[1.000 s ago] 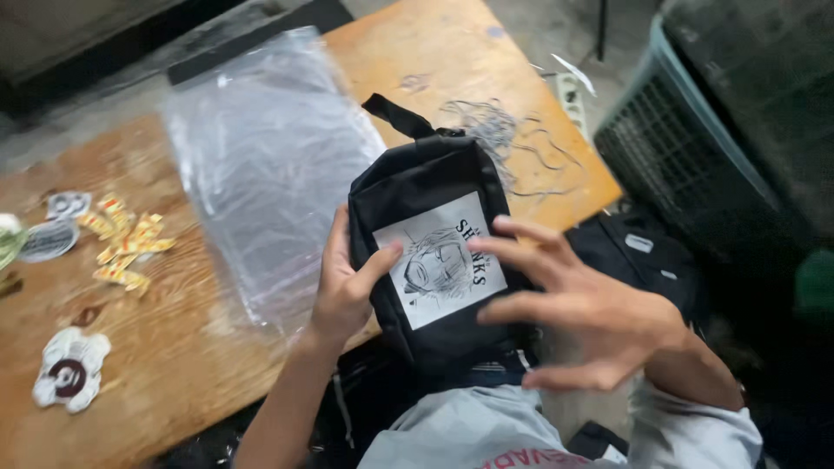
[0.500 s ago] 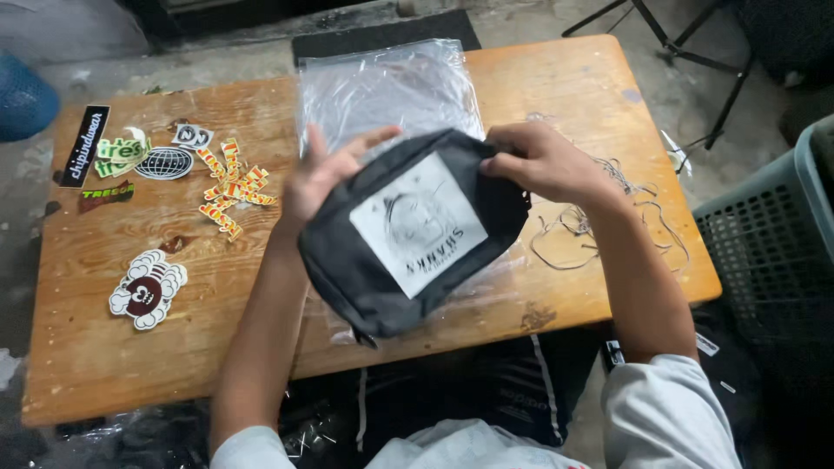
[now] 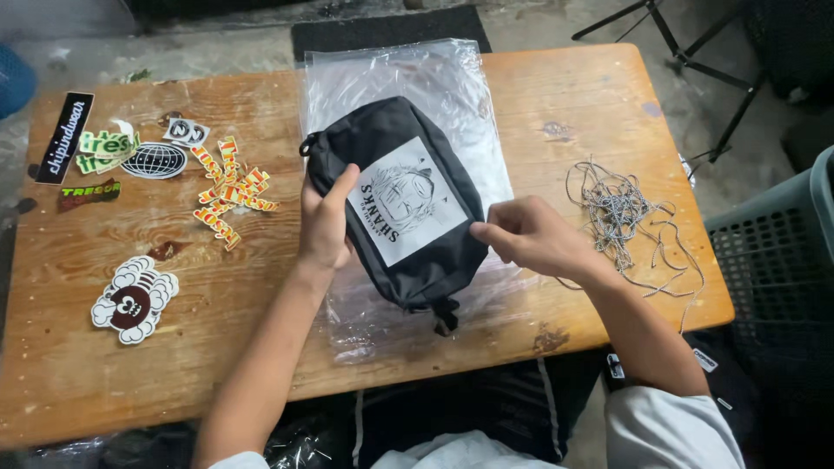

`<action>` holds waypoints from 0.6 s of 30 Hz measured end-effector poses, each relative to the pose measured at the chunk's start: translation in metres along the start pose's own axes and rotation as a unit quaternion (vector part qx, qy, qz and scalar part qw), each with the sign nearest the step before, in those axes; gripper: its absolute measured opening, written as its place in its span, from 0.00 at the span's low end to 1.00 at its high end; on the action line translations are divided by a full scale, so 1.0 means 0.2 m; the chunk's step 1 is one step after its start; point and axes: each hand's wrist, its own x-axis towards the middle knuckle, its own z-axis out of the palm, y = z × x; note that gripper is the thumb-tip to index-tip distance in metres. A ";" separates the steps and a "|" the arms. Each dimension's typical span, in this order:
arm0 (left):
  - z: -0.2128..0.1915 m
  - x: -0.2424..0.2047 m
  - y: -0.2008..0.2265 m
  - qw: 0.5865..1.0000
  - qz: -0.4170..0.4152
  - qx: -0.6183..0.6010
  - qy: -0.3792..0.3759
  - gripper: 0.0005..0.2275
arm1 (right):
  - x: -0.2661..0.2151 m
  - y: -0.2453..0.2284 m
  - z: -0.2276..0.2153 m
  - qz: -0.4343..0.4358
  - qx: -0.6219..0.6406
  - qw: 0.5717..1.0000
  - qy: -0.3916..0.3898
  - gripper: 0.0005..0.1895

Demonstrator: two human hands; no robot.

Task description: The person attaches a sticker and a chain to a small black bag, places it into a clear plastic bag, and repeats the process with additional bags. The person handles stickers, chains, and plastic bags throughout the task.

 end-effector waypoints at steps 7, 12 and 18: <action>-0.10 0.07 -0.15 0.963 0.107 0.238 -0.072 0.29 | -0.05 -0.02 -0.03 0.036 -0.007 0.998 -0.048 0.20; -0.04 -0.05 -0.02 0.768 0.377 0.507 -0.108 0.33 | -0.03 0.22 -0.22 0.065 -0.302 0.950 0.047 0.13; -0.01 -0.11 -0.06 0.765 0.388 0.468 -0.210 0.13 | -0.17 0.34 -0.40 -0.019 -0.401 0.910 0.101 0.12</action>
